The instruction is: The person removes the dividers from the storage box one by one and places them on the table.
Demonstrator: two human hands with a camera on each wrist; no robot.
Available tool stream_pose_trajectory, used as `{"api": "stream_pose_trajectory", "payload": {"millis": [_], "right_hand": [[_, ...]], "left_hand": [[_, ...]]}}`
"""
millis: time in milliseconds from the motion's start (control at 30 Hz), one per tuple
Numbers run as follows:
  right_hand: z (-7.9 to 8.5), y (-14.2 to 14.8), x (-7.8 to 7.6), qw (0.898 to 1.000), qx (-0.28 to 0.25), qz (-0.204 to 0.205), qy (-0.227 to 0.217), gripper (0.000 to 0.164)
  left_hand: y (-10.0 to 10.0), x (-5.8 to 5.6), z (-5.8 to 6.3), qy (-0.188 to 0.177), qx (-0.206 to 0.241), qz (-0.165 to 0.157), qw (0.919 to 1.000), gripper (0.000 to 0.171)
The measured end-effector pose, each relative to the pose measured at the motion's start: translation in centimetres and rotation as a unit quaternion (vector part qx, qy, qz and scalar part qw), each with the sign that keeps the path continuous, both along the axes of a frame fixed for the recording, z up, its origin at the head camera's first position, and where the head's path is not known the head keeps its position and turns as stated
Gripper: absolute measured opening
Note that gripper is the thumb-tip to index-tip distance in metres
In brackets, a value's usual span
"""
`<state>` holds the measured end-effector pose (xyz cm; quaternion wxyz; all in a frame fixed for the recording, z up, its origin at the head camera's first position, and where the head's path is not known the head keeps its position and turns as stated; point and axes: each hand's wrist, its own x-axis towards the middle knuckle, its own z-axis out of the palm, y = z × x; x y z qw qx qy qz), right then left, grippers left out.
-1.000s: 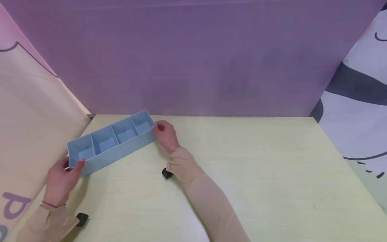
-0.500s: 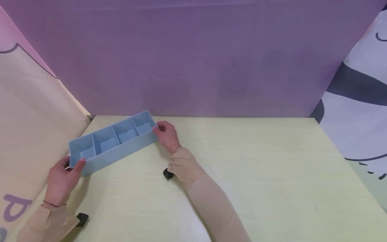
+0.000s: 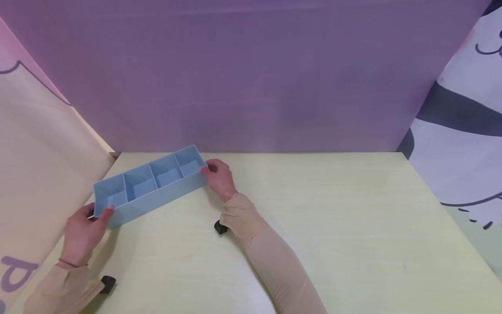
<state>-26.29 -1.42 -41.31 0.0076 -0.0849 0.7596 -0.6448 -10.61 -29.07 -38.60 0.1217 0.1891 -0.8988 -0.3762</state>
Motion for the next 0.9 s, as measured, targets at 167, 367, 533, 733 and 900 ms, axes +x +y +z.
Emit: {"api": "stream_pose_trajectory", "payload": {"millis": [167, 367, 533, 733, 900], "right_hand": [[-0.1, 0.4, 0.0, 1.000, 0.000, 0.000, -0.002, 0.029], [-0.1, 0.8, -0.1, 1.000, 0.007, -0.002, 0.000, 0.028], [0.0, 1.0, -0.1, 1.000, 0.007, -0.005, 0.002, 0.029], [0.1, 1.2, -0.2, 1.000, 0.006, -0.007, 0.004, 0.028], [0.0, 1.5, -0.1, 1.000, 0.008, -0.010, 0.004, 0.028]], "left_hand": [[0.1, -0.4, -0.1, -0.006, -0.002, -0.007, 1.0000, 0.058], [0.3, -0.7, 0.0, -0.006, 0.001, -0.015, 0.9999, 0.060], [0.4, -1.0, 0.0, -0.003, 0.000, -0.020, 0.9998, 0.059], [0.4, -1.2, 0.0, -0.007, 0.002, -0.022, 0.9997, 0.060], [0.7, -1.2, -0.2, -0.010, 0.006, -0.025, 0.9996, 0.061]]}}
